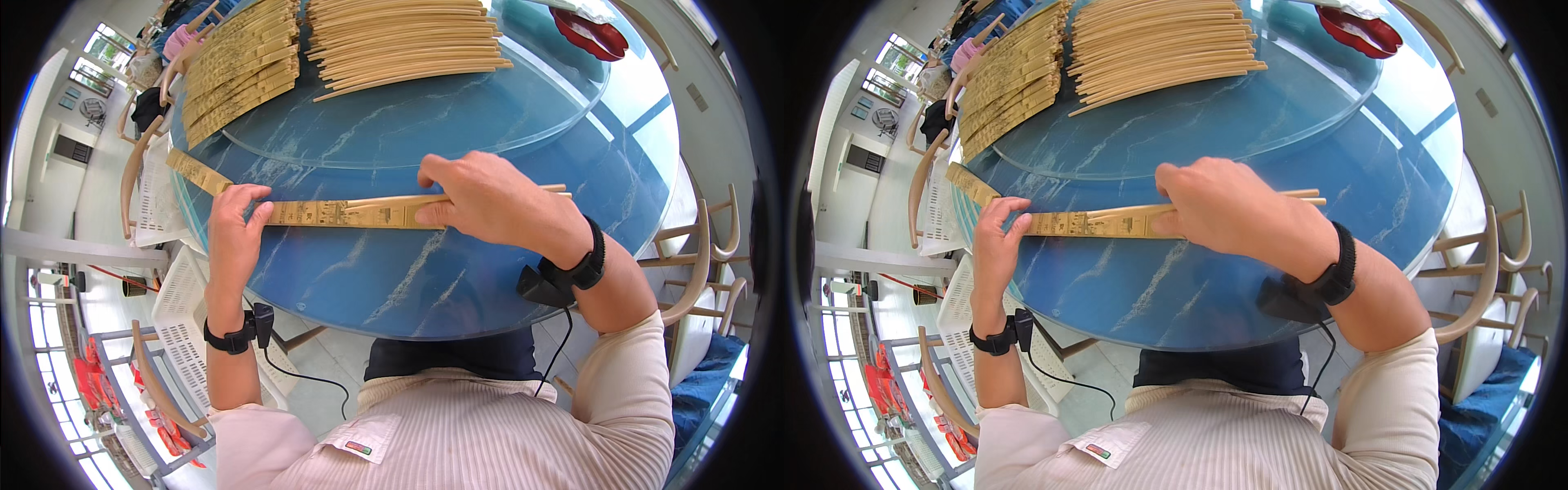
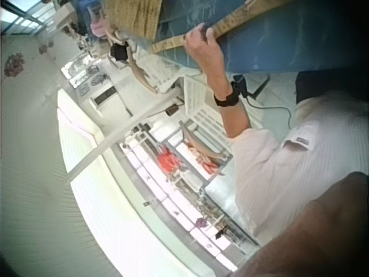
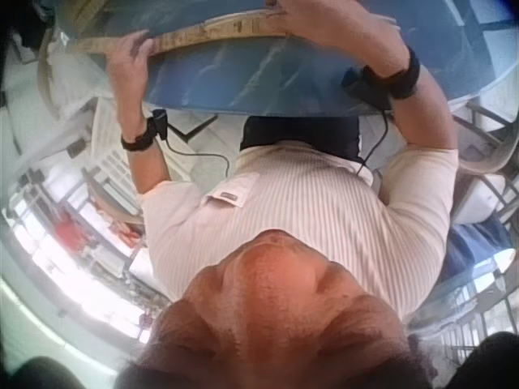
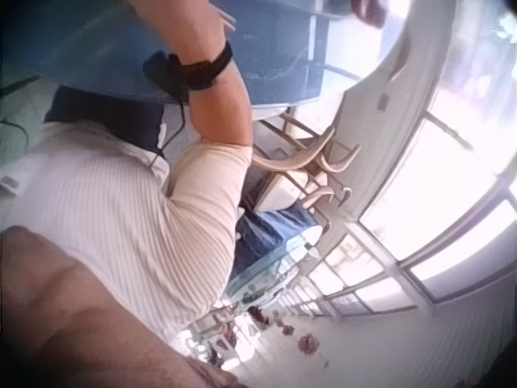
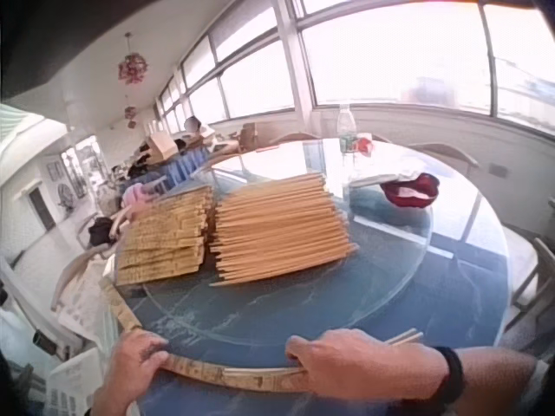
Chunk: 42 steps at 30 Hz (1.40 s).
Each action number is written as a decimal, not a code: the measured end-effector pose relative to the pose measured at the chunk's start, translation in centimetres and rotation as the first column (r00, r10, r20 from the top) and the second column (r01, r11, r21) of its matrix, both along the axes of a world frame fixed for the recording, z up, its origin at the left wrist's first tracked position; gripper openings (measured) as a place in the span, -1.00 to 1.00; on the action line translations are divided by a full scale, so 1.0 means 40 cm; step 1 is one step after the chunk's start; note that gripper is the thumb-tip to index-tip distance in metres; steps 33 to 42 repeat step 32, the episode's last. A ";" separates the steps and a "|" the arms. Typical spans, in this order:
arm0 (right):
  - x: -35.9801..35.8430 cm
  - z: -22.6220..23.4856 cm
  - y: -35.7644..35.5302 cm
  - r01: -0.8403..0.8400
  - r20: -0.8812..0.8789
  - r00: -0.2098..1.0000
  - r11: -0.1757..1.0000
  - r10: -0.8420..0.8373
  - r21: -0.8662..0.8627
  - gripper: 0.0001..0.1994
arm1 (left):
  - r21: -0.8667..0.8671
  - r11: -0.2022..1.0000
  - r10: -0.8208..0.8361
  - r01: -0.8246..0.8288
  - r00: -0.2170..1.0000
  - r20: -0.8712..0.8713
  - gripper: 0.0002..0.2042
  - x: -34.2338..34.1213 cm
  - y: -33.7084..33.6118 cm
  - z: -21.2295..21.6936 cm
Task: The person repeatedly picks up pairs of wooden chopsticks and inserts them into printed paper sleeves. The person handles the chopsticks and sleeves one at a time, aligning and sliding them together, then places the completed units on the table. The process is repeated continuously throughout the clip.
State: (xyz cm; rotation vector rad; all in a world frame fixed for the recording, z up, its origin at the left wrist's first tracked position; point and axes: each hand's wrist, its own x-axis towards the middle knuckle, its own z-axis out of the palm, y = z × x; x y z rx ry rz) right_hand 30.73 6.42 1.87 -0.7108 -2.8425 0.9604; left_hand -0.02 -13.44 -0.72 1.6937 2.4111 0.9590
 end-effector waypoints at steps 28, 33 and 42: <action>0.035 0.050 0.039 0.174 -0.377 0.900 0.973 -0.219 -0.151 -0.69 | -0.055 0.852 -0.522 0.521 0.852 -0.024 -0.55 0.273 0.152 0.083; 0.035 0.052 0.042 0.051 -0.412 0.898 0.968 -0.153 -0.248 -0.70 | 0.045 0.881 -0.460 0.470 0.876 -0.142 -0.59 0.306 0.157 0.146; 0.035 0.052 0.042 0.051 -0.412 0.898 0.968 -0.153 -0.248 -0.70 | 0.045 0.881 -0.460 0.470 0.876 -0.142 -0.59 0.306 0.157 0.146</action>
